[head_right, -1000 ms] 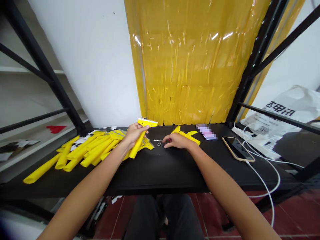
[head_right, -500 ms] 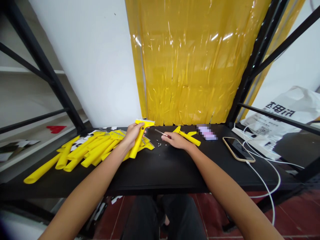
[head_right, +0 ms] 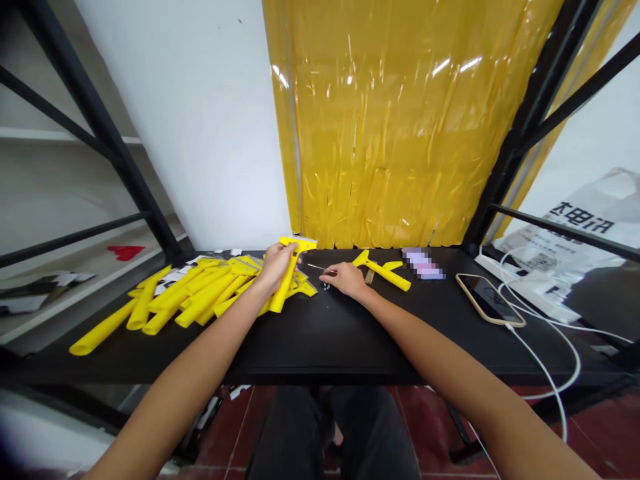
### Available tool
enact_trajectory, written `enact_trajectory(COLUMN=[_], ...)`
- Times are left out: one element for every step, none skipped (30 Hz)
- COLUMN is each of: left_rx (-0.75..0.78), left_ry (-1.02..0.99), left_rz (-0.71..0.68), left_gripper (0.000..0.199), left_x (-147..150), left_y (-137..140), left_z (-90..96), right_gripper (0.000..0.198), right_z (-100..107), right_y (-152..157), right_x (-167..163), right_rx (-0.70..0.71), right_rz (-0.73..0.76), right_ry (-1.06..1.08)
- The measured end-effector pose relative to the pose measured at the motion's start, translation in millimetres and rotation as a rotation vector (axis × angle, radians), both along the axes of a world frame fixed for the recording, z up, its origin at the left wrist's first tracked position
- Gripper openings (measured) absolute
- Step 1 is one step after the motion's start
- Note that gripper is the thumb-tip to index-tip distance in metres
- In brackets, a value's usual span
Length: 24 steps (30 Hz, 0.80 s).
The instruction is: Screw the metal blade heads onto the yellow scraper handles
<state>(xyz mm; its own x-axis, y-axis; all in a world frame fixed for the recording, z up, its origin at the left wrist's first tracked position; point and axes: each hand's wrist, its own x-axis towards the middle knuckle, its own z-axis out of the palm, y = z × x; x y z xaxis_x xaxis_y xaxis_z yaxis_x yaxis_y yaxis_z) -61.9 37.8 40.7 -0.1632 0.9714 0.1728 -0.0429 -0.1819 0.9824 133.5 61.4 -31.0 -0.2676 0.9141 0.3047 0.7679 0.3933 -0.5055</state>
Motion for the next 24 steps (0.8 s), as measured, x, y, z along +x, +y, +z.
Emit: enact_trajectory(left_rx=[-0.002, -0.004, -0.006, -0.009, -0.012, -0.014, -0.015, -0.016, -0.016, -0.017, -0.019, -0.023, -0.027, -0.030, -0.031, -0.028, -0.024, -0.022, -0.021, -0.023, -0.025, -0.028, -0.031, -0.033], left_ry=[0.002, 0.004, 0.008, 0.012, 0.015, 0.018, 0.018, 0.017, 0.014, 0.012, 0.012, 0.015, 0.019, 0.024, 0.029, 0.031, 0.030, 0.027, 0.022, 0.016, 0.011, 0.009, 0.007, 0.004], left_rz=[0.003, 0.006, 0.008, 0.009, 0.009, 0.009, 0.009, 0.008, 0.004, -0.001, -0.006, -0.010, -0.011, -0.008, -0.003, 0.003, 0.004, -0.003, -0.014, -0.029, -0.042, -0.052, -0.057, -0.058], left_gripper=[0.016, 0.015, 0.014, 0.013, 0.012, 0.012, 0.011, 0.012, 0.012, 0.012, 0.012, 0.013, 0.013, 0.013, 0.014, 0.013, 0.013, 0.013, 0.013, 0.014, 0.014, 0.015, 0.015, 0.015], left_x=[0.4, 0.7, 1.0, 1.2, 1.3, 1.5, 1.5, 1.5, 1.5, 1.6, 1.6, 1.7, 1.8, 1.9, 2.0, 1.9, 1.8, 1.6, 1.2, 0.8, 0.4, 0.0, -0.2, -0.3], left_y=[-0.7, -1.1, -1.4, -1.5, -1.5, -1.4, -1.3, -1.2, -1.2, -1.5, -2.0, -2.7, -3.4, -4.2, -4.7, -4.9, -4.8, -4.4, -3.8, -3.0, -2.3, -1.8, -1.4, -1.1], left_z=[0.4, 0.7, 1.0, 1.0, 0.9, 0.7, 0.5, 0.4, 0.4, 0.6, 1.0, 1.6, 2.2, 2.8, 3.1, 3.1, 2.9, 2.3, 1.6, 0.9, 0.3, -0.2, -0.5, -0.7], right_gripper=[0.024, 0.022, 0.021, 0.020, 0.020, 0.021, 0.023, 0.025, 0.027, 0.028, 0.027, 0.025, 0.023, 0.021, 0.020, 0.020, 0.020, 0.020, 0.020, 0.020, 0.020, 0.020, 0.019, 0.018], right_z=[1.0, 1.9, 2.5, 2.9, 3.1, 3.2, 3.2, 3.1, 2.9, 2.6, 2.2, 1.7, 1.2, 0.7, 0.2, -0.2, -0.6, -0.9, -1.0, -1.1, -1.0, -0.8, -0.5, -0.1], right_y=[-0.2, -0.6, -1.1, -1.7, -2.3, -2.8, -3.3, -3.6, -3.8, -3.8, -3.5, -3.1, -2.5, -1.8, -1.1, -0.2, 0.6, 1.6, 2.6, 3.8, 5.1, 6.4, 7.8, 9.1], right_x=[-1.7, -2.7, -3.3, -3.5, -3.6, -3.7, -3.9, -4.3, -4.8, -5.5, -6.2, -6.9, -7.5, -7.9, -8.0, -7.9, -7.6, -6.9, -6.0, -4.7, -3.2, -1.3, 0.9, 3.3], right_rx=[-0.005, -0.007, -0.008, -0.010, -0.012, -0.013, -0.010, -0.005, 0.002, 0.009, 0.015, 0.020, 0.021, 0.021, 0.019, 0.014, 0.010, 0.007, 0.004, 0.001, -0.007, -0.020, -0.037, -0.056], right_rz=[-0.022, -0.034, -0.039, -0.041, -0.042, -0.041, -0.037, -0.032, -0.025, -0.020, -0.018, -0.020, -0.021, -0.020, -0.020, -0.019, -0.020, -0.024, -0.027, -0.025, -0.015, 0.002, 0.023, 0.046], right_ry=[-0.029, -0.051, -0.066, -0.074, -0.074, -0.069, -0.063, -0.060, -0.060, -0.066, -0.077, -0.090, -0.102, -0.109, -0.114, -0.116, -0.115, -0.110, -0.101, -0.089, -0.075, -0.060, -0.043, -0.027])
